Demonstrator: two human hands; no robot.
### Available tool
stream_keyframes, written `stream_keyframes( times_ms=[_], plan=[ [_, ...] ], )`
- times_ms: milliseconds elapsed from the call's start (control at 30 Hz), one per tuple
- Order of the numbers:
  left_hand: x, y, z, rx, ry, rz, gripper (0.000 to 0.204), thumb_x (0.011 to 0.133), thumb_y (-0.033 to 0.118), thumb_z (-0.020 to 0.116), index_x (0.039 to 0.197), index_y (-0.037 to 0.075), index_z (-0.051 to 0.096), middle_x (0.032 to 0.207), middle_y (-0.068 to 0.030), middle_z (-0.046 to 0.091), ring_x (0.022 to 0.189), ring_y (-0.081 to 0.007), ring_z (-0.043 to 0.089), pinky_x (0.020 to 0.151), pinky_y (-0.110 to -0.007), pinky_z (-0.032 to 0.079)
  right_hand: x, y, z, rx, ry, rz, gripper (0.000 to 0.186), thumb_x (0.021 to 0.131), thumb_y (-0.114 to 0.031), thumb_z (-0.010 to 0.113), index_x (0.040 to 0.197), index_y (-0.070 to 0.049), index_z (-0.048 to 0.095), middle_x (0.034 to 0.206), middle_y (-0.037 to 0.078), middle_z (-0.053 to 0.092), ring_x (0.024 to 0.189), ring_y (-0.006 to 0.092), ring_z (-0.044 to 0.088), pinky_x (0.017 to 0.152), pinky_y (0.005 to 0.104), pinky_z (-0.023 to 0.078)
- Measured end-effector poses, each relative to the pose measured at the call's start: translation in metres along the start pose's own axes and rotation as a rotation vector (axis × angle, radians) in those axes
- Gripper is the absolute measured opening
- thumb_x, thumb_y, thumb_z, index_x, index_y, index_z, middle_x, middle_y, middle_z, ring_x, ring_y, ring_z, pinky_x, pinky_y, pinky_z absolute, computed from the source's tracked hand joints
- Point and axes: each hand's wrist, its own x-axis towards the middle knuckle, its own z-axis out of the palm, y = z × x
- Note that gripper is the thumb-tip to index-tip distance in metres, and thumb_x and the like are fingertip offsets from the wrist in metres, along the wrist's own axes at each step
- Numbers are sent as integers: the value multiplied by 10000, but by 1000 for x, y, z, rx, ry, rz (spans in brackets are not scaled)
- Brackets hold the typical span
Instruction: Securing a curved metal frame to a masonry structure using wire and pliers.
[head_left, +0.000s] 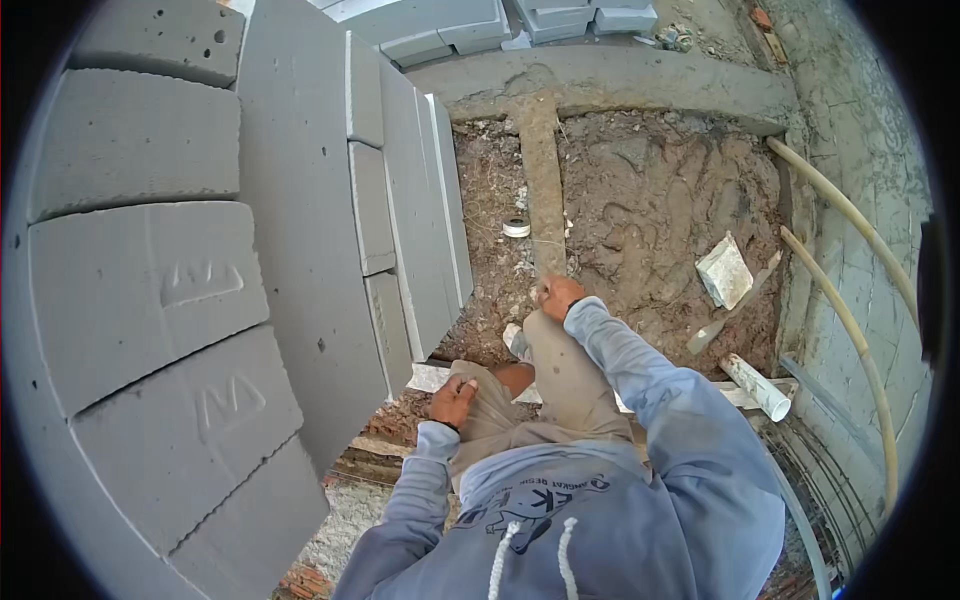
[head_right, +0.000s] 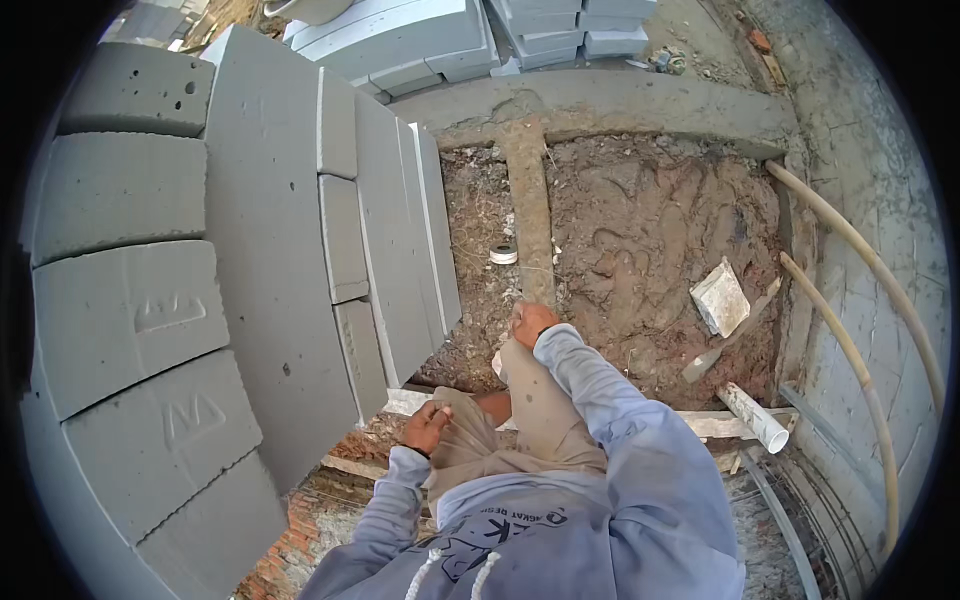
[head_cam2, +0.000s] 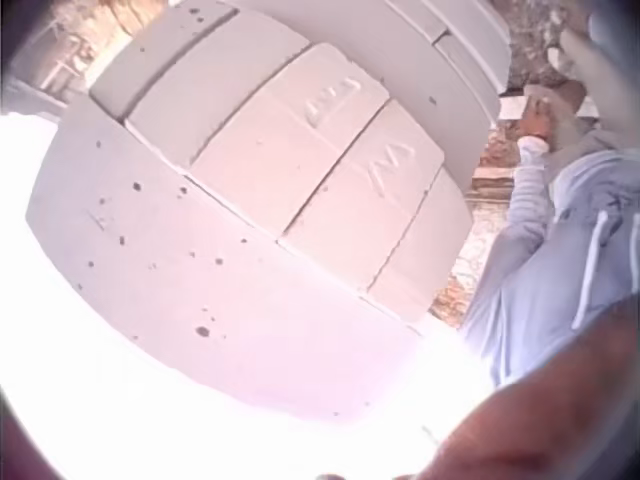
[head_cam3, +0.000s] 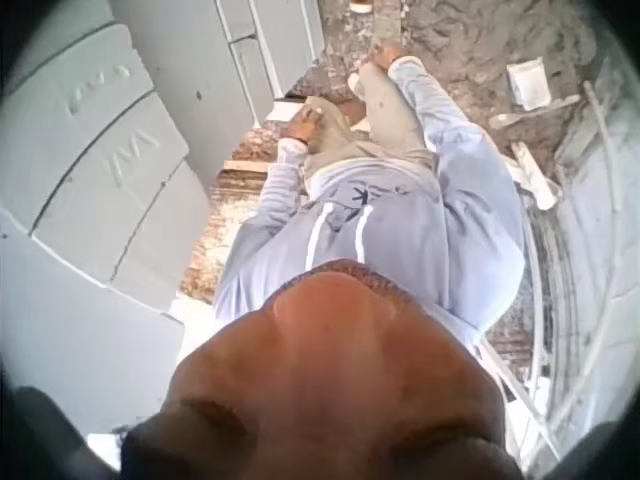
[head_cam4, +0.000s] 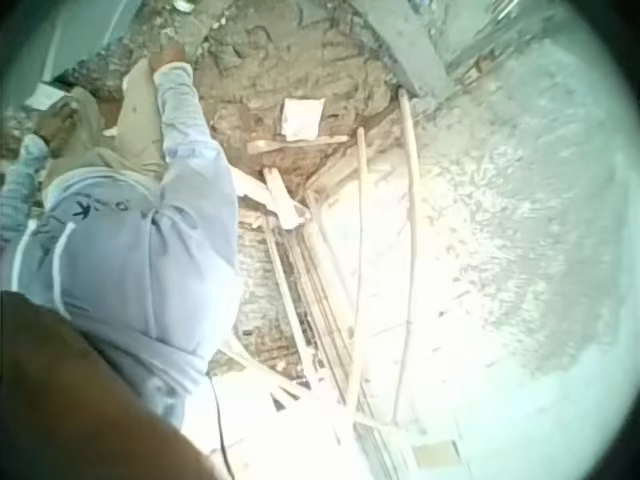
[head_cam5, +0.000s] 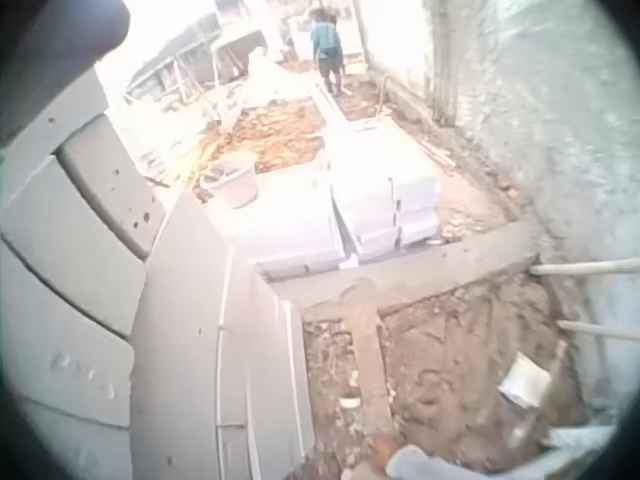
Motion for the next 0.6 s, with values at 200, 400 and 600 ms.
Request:
stream_keyframes(
  times_ms=[200, 400, 600],
  plan=[
    [68, -80, 52, -180, 3, -100, 296, 878, 253, 575, 1057, 21, 612, 844, -68, 644, 776, -134, 598, 734, -274, 472, 181, 46, -10, -278, 309, 149, 451, 836, -194, 548, 1250, -39, 461, 1299, 161, 471, 1241, 315, 413, 1021, 381, 360],
    [112, -113, 54, -271, 119, -236, 297, 894, 222, 559, 1090, 1, 594, 849, -45, 644, 789, -118, 606, 739, -274, 488, 313, 57, 5, -551, 291, 156, 389, 904, -132, 446, 1292, -102, 451, 1378, 151, 371, 1332, 282, 280, 1022, 464, 305],
    [109, -78, 48, 22, 96, -79, 299, 903, 249, 529, 1064, 7, 599, 836, -71, 631, 743, -140, 593, 693, -284, 468, 282, 64, -13, 84, 284, 35, 702, 650, -333, 769, 1219, 3, 529, 1218, 201, 550, 1119, 367, 528, 932, 349, 429]
  ],
)
